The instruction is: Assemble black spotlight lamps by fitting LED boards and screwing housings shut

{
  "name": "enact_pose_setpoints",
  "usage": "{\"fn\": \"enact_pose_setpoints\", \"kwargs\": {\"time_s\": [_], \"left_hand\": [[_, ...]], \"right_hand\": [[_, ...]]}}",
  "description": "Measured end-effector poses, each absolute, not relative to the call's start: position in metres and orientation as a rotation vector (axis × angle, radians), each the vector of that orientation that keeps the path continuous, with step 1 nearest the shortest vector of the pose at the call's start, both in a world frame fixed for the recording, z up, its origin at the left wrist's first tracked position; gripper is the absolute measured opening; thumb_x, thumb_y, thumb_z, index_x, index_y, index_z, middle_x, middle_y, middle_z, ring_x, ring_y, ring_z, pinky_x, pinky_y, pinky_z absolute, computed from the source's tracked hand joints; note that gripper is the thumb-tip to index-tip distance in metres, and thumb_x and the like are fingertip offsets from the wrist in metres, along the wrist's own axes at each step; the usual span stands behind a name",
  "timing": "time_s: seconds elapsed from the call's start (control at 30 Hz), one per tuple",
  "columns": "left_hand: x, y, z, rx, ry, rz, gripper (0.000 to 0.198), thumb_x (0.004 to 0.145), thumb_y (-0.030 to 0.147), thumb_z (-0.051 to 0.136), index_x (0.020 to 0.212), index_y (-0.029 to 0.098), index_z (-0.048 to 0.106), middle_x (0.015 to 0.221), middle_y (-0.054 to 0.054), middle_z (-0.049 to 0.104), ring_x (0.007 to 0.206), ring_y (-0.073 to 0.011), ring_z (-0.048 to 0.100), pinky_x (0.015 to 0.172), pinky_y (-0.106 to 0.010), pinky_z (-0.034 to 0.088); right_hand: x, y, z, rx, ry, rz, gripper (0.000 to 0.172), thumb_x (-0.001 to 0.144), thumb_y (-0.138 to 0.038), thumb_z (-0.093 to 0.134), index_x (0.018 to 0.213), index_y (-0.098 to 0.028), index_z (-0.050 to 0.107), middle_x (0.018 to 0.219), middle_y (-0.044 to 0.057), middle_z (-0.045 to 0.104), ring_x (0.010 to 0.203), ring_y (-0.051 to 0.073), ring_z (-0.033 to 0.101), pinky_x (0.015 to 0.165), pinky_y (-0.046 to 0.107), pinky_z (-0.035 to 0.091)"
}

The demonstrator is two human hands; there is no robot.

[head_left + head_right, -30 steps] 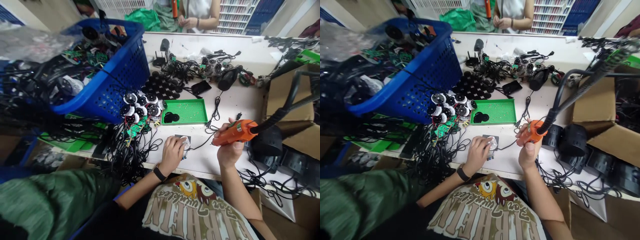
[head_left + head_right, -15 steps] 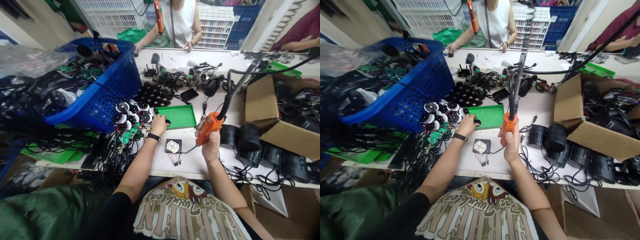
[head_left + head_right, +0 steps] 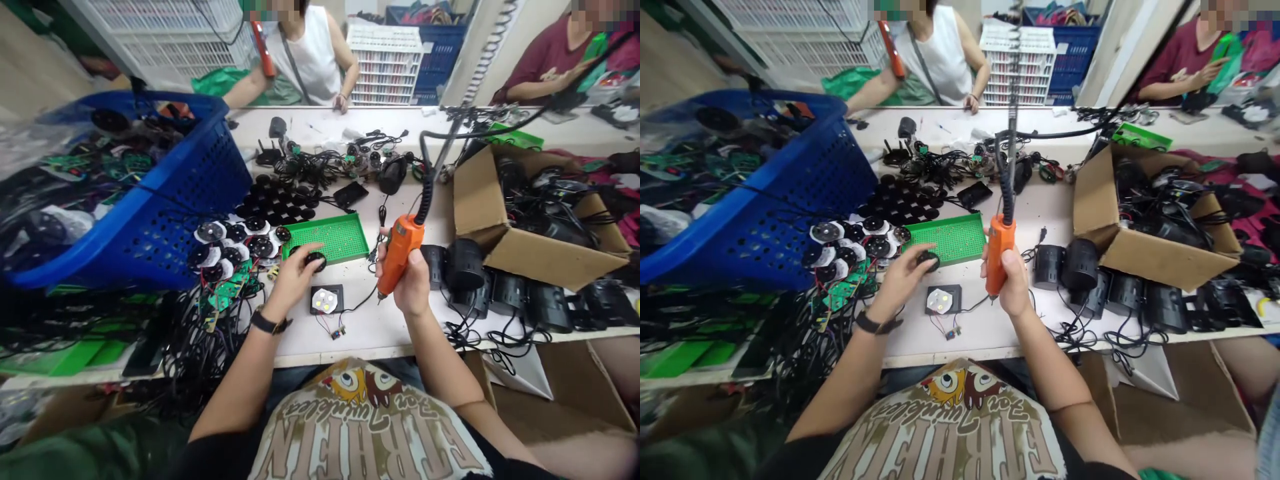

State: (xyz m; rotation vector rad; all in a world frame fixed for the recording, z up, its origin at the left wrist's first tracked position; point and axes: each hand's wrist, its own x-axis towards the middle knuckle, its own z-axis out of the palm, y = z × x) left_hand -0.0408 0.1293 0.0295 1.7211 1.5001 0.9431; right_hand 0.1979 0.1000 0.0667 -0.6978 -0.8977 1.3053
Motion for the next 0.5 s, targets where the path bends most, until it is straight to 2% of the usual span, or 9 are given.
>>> {"fn": "enact_pose_setpoints", "kwargs": {"time_s": [0.07,0.13,0.27,0.5], "left_hand": [[-0.040,0.109,0.032,1.618,1.342,0.997,0.028,0.094,0.042,0.064,0.111,0.023,0.075,0.100,-0.006,0.068,0.079,-0.0180,0.064,0.062,-0.027,0.054],[-0.041,0.094,0.031,1.519,1.310,1.028,0.030,0.092,0.046,0.067,0.105,0.022,0.078,0.101,-0.007,0.070,0.077,-0.0172,0.064,0.059,-0.025,0.054],[-0.052,0.075,0.025,1.390,1.342,1.095,0.034,0.089,0.048,0.070,0.109,0.021,0.078,0.105,-0.008,0.072,0.069,-0.0137,0.061,0.057,-0.024,0.054],[-0.074,0.052,0.010,1.299,1.382,1.149,0.036,0.088,0.046,0.071,0.112,0.019,0.078,0.094,-0.006,0.074,0.062,-0.0123,0.059,0.058,-0.025,0.051]], "right_hand": [[0.194,0.101,0.069,-0.647,-0.915,1.343,0.067,0.079,-0.069,0.060,0.126,-0.021,0.065,0.084,0.000,0.058,0.058,0.013,0.053,0.051,0.029,0.042],[0.189,0.100,0.071,-0.605,-0.950,1.357,0.069,0.079,-0.066,0.061,0.130,-0.020,0.063,0.084,0.000,0.057,0.059,0.013,0.053,0.055,0.030,0.044],[0.178,0.098,0.069,-0.582,-1.030,1.348,0.067,0.081,-0.063,0.059,0.132,-0.021,0.063,0.086,0.001,0.056,0.063,0.014,0.054,0.057,0.031,0.046],[0.164,0.099,0.061,-0.697,-1.119,1.234,0.062,0.086,-0.065,0.055,0.131,-0.023,0.063,0.085,0.000,0.053,0.065,0.015,0.053,0.059,0.032,0.047]]}}
